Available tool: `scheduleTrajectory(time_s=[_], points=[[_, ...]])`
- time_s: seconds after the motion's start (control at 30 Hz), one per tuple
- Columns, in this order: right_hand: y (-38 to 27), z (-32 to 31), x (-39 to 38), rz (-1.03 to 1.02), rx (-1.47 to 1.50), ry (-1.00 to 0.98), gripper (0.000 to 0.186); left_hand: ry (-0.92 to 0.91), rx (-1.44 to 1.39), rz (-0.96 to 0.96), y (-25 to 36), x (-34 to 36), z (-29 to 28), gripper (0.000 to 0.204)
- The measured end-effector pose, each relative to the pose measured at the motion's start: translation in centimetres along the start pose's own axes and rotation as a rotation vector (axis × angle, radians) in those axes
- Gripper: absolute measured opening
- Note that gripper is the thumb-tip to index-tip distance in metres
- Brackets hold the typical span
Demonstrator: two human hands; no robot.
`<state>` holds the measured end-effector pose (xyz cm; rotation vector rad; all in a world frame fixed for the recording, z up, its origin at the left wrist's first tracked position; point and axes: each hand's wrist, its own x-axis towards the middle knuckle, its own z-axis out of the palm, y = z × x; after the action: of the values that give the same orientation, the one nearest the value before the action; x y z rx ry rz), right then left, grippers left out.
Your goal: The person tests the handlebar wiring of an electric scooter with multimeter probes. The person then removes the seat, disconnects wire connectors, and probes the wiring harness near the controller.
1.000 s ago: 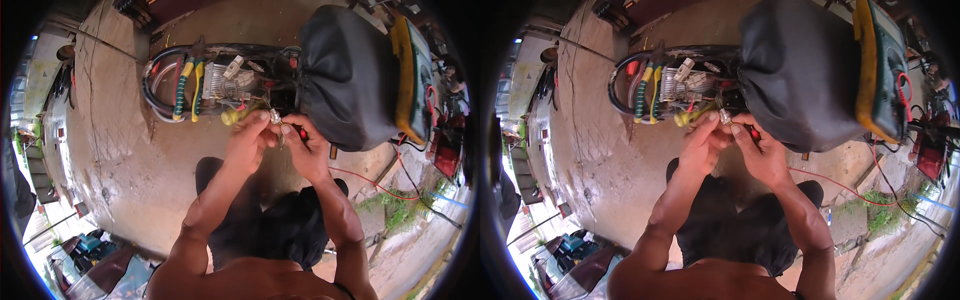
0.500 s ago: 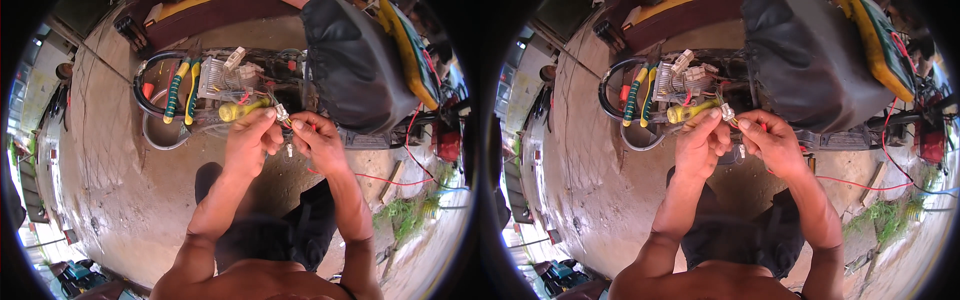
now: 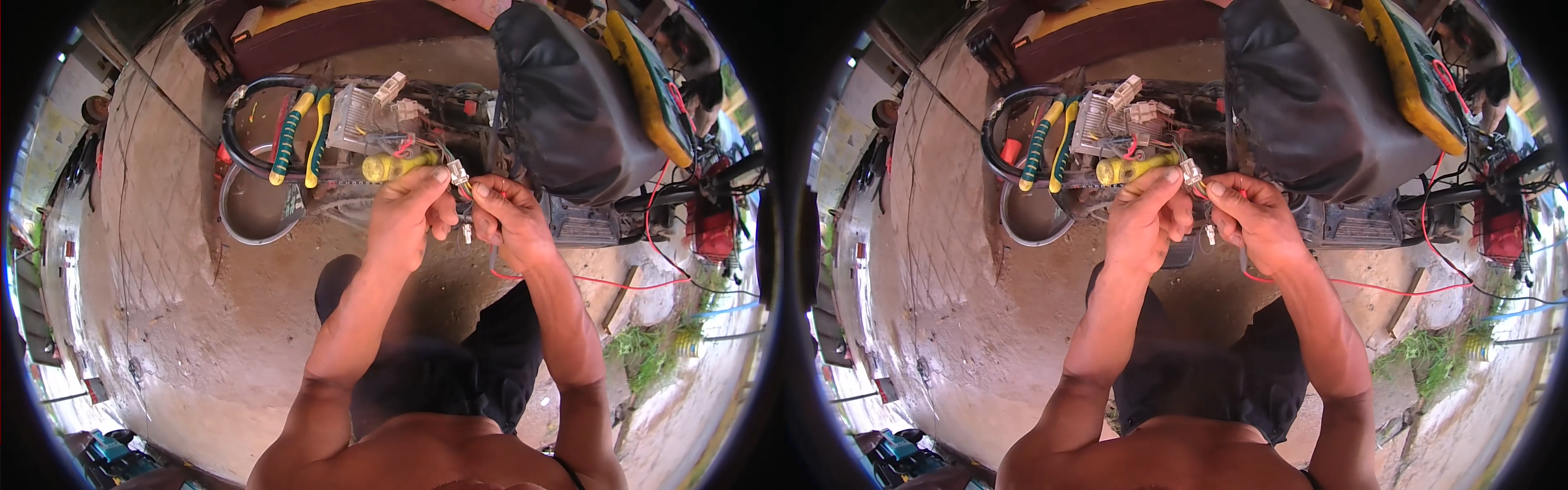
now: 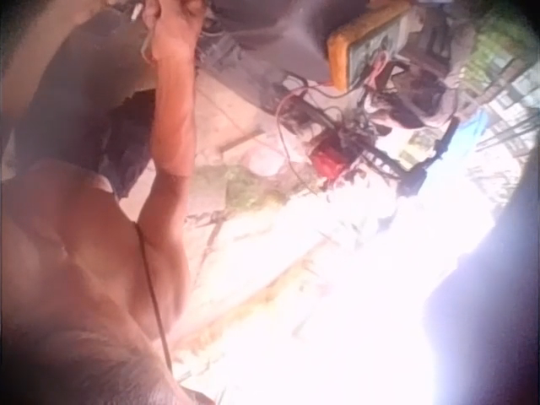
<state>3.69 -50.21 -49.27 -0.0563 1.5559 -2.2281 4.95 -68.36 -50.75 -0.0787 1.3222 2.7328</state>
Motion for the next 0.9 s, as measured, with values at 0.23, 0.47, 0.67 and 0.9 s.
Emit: scheduleTrajectory(time_s=[0.23, 0.47, 0.67, 0.9], points=[[0.1, -0.8, 0.1, 0.0, 0.005, -0.056, 0.019, -0.01, 0.072, 0.012, -0.2, 0.1, 0.0, 0.022], [0.3, -0.6, -0.3, -0.111, -0.185, -0.04, 0.02, -0.03, 0.155, 0.015, -0.2, -0.1, -0.3, 0.018], [0.3, -0.8, -0.4, -0.156, -0.302, -0.033, 0.022, -0.014, 0.868, 0.251, 1.2, -3.6, 0.5, 0.033], [-0.1, -1.1, -0.4, -0.124, -0.304, 0.004, 0.022, -0.103, 1.236, 1.006, 9.0, -4.6, 2.2, 0.026]])
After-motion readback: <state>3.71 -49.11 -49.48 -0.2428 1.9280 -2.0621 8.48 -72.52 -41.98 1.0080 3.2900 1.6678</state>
